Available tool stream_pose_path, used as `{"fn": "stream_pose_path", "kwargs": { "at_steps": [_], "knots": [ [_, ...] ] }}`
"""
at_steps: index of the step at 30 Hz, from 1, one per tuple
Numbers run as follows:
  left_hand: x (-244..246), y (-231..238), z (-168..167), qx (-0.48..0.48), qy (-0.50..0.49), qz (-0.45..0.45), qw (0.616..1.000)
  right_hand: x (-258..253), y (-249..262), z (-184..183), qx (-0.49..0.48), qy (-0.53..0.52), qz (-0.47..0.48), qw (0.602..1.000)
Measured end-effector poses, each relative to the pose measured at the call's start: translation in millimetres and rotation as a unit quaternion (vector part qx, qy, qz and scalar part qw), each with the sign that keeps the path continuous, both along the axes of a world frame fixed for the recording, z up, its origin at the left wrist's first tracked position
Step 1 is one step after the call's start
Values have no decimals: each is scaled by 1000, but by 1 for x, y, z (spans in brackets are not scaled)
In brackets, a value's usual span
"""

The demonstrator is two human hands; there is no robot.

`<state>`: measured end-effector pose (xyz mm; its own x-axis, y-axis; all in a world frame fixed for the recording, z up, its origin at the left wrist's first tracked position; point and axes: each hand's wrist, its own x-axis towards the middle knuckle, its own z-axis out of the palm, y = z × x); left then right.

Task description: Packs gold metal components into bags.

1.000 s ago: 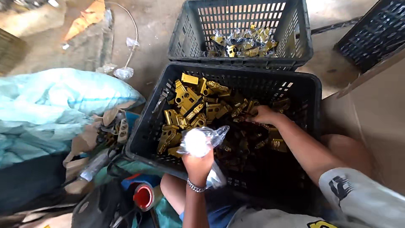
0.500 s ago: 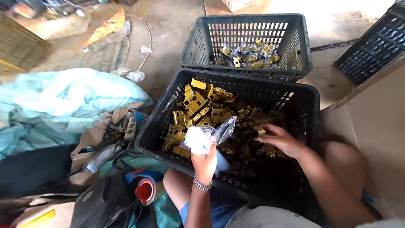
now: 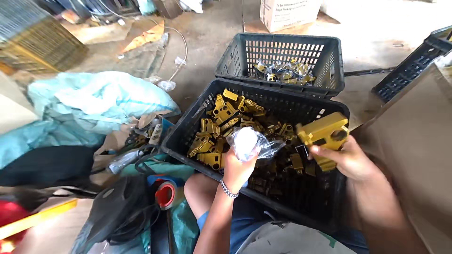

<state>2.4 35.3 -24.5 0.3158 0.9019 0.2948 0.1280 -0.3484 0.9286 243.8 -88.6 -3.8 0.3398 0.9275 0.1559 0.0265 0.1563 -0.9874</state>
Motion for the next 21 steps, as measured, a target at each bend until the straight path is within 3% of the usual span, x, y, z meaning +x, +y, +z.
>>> {"fn": "stream_pose_path", "kwargs": {
  "at_steps": [3, 6, 8, 10, 12, 14, 15, 18, 19, 21],
  "knots": [
    [9, -14, 8, -66, -44, -38, 996, -16, 10, -2, -8, -158, 134, 978],
    [23, -28, 23, -173, -134, -36, 975, -48, 28, -15, -11, -306, 7, 952],
    [31, -31, 28, -179, -173, -10, 968, -66, 37, -22, -66, -385, -6, 920],
    [31, -35, 18, -92, -132, -19, 987, -76, 42, -34, -95, -365, 26, 926],
    [27, -38, 4, 34, -23, -53, 998, -73, 50, -42, -94, -282, 20, 954],
    [26, -40, -7, 146, 83, -58, 984, -69, 58, -42, -133, -197, 43, 970],
    [26, -39, -13, 162, 91, -38, 982, -67, 57, -37, -155, -149, 74, 974],
    [20, -23, -19, 123, -16, 79, 989, -63, 47, -17, -141, -13, 122, 982],
    [18, -23, -17, 104, -46, 90, 989, -63, 44, -15, -121, -23, 96, 988],
    [18, -37, -14, 99, -54, 28, 993, -65, 44, -19, -48, -109, -1, 993]
  ]
}}
